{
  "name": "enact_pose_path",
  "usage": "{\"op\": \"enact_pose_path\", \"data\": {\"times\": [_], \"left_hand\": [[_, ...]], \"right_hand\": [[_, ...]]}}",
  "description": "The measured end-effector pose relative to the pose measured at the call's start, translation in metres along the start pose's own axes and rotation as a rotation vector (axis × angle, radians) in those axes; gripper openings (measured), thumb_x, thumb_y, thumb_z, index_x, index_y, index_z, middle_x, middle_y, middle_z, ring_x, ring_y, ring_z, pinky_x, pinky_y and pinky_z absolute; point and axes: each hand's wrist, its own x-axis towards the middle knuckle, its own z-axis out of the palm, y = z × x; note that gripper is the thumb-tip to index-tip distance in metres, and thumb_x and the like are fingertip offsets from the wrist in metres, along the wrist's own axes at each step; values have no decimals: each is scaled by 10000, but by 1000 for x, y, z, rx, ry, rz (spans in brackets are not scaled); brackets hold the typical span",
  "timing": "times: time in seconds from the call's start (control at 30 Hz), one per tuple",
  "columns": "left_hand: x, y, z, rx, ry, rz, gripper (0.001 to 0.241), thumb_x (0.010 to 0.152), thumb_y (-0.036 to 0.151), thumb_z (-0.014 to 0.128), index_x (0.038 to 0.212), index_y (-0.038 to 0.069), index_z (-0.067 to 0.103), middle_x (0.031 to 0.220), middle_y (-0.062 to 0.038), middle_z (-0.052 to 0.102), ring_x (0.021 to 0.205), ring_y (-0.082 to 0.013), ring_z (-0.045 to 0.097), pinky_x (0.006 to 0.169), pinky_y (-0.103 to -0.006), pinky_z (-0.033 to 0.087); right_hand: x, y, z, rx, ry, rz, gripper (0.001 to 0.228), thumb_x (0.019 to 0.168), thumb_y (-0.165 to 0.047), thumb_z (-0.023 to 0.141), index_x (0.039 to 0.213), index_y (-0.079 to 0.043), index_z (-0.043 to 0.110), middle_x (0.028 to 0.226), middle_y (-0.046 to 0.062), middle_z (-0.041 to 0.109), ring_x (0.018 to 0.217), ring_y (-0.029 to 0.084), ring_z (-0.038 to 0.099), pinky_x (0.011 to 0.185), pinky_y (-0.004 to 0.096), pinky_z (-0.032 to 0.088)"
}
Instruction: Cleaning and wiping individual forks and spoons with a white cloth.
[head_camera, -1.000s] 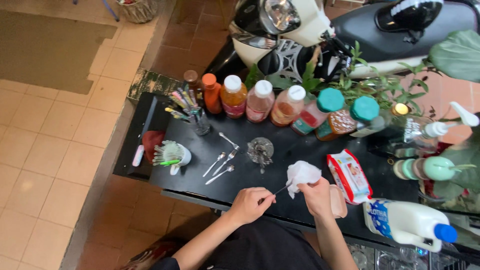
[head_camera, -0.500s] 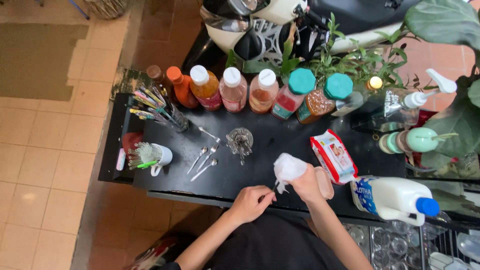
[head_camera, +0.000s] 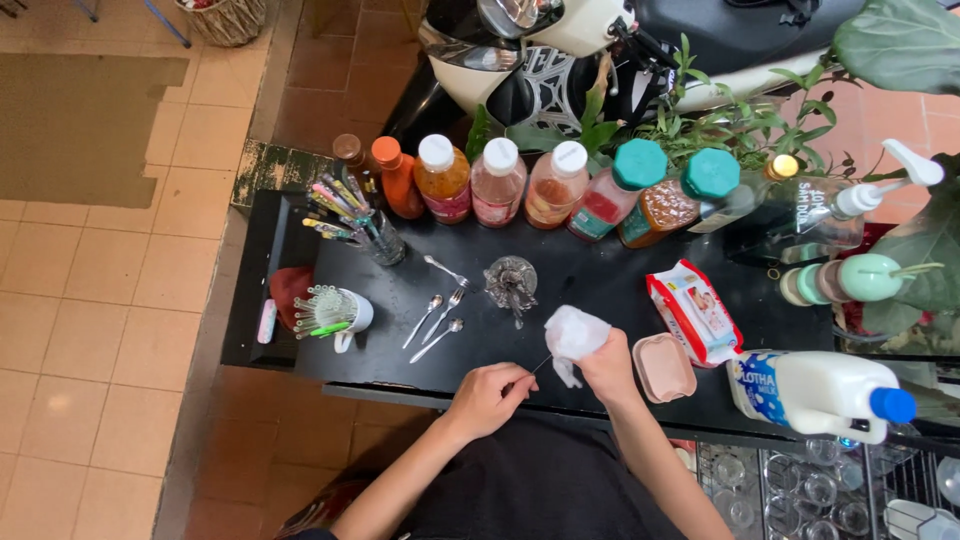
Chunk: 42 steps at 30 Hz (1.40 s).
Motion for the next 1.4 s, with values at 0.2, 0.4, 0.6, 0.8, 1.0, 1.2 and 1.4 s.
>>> {"op": "enact_pose_path", "data": {"times": [0.2,0.4,0.6,0.8,1.0,1.2,1.4], "left_hand": [[-7,-14,-35,43,-7,9,242,978,238,619,878,77,769,810,-74,739,650,-216,696,604,-331,524],[-17,-35,-69,83,5,-24,219,966,221,620,894,77,770,810,-71,741,641,-207,690,593,-325,510],[-19,-53,-86,52,12,-29,196,964,193,624,918,62,762,831,-72,747,637,-175,696,590,-310,520],[-10,-33,-66,36,-19,-23,205,968,195,631,903,56,766,813,-90,736,631,-203,680,587,-327,512],[6,-19,-31,35,-54,-28,203,951,211,632,916,63,767,830,-76,745,644,-204,695,613,-327,528],[20,7,8,-6,-110,2,233,964,229,619,898,66,772,844,-72,752,664,-221,699,637,-338,538],[29,-2,45,30,-100,64,241,979,231,601,932,63,768,907,-84,753,768,-254,719,714,-357,561]], "right_hand": [[6,71,29,-169,130,27,115,907,-21,696,958,27,787,812,63,754,693,91,648,602,242,493],[9,36,83,100,128,14,114,932,-36,688,1020,25,727,855,22,720,698,63,622,597,220,467],[12,77,84,-103,154,-74,186,905,29,704,1078,45,770,897,32,739,758,79,631,655,234,484],[3,84,73,48,148,-37,251,965,0,558,1170,-11,703,1013,3,738,882,53,638,767,212,492],[-7,14,27,-175,126,-161,209,847,25,727,1052,3,689,932,7,722,845,58,648,740,225,512],[-21,60,-40,-212,117,-43,189,983,-59,674,1133,1,772,843,17,715,739,61,586,657,238,450],[-22,7,-43,-191,108,-188,292,830,4,709,1121,-7,683,975,4,734,870,53,667,761,210,523]]}}
